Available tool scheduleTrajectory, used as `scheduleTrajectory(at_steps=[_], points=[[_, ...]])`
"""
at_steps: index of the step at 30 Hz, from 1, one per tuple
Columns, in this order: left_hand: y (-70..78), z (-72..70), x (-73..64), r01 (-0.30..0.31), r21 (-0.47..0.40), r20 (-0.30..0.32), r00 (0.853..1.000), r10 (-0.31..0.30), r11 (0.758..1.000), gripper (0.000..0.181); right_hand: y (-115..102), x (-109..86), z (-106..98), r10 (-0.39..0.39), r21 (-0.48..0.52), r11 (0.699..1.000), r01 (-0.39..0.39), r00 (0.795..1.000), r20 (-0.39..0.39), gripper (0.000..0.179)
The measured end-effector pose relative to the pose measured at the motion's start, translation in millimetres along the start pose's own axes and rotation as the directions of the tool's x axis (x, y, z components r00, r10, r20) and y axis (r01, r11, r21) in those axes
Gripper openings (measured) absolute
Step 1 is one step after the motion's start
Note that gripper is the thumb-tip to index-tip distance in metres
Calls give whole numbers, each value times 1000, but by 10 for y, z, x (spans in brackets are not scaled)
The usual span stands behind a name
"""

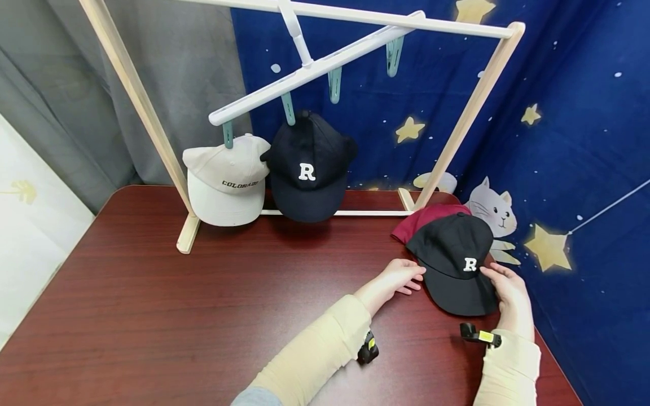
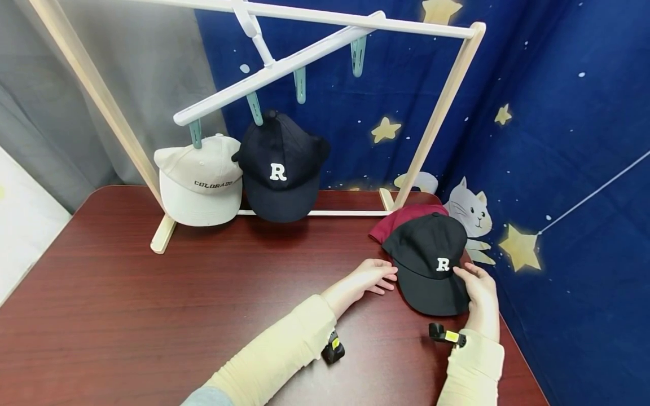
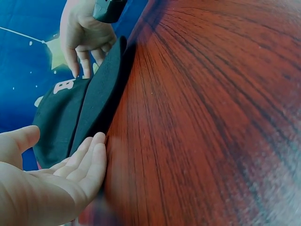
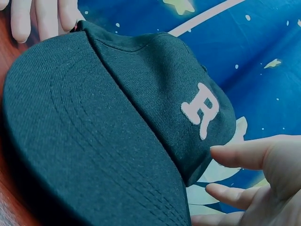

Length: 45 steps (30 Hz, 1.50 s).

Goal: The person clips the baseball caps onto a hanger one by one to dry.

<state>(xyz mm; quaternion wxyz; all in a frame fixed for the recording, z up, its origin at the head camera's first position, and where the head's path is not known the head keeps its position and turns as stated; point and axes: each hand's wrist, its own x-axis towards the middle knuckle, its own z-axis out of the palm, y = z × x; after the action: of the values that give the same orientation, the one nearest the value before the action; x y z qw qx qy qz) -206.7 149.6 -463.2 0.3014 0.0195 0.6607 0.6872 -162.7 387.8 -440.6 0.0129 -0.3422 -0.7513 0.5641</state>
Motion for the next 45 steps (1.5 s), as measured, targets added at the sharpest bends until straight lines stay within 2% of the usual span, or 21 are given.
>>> scheduleTrajectory(at_steps=[11,18,26,37,45], points=[[-24,4,6,-8,-1,-2,1000,8,1000,23,-12,-8,-9,-10,-49,999,10,1000,-10,63],[-17,8,-6,1,-7,-17,1000,-1,1000,32,5,-2,-27,3,-51,999,-4,1000,-2,58],[-5,8,-16,-13,10,-44,999,13,1000,27,19,-3,-45,6,-73,997,-6,1000,1,58],[5,-11,-27,-54,36,-53,997,56,998,23,41,48,-17,26,-43,999,-25,1000,18,66],[3,-31,2,-53,36,-78,995,55,998,18,13,14,-25,28,-19,999,-26,998,61,69]])
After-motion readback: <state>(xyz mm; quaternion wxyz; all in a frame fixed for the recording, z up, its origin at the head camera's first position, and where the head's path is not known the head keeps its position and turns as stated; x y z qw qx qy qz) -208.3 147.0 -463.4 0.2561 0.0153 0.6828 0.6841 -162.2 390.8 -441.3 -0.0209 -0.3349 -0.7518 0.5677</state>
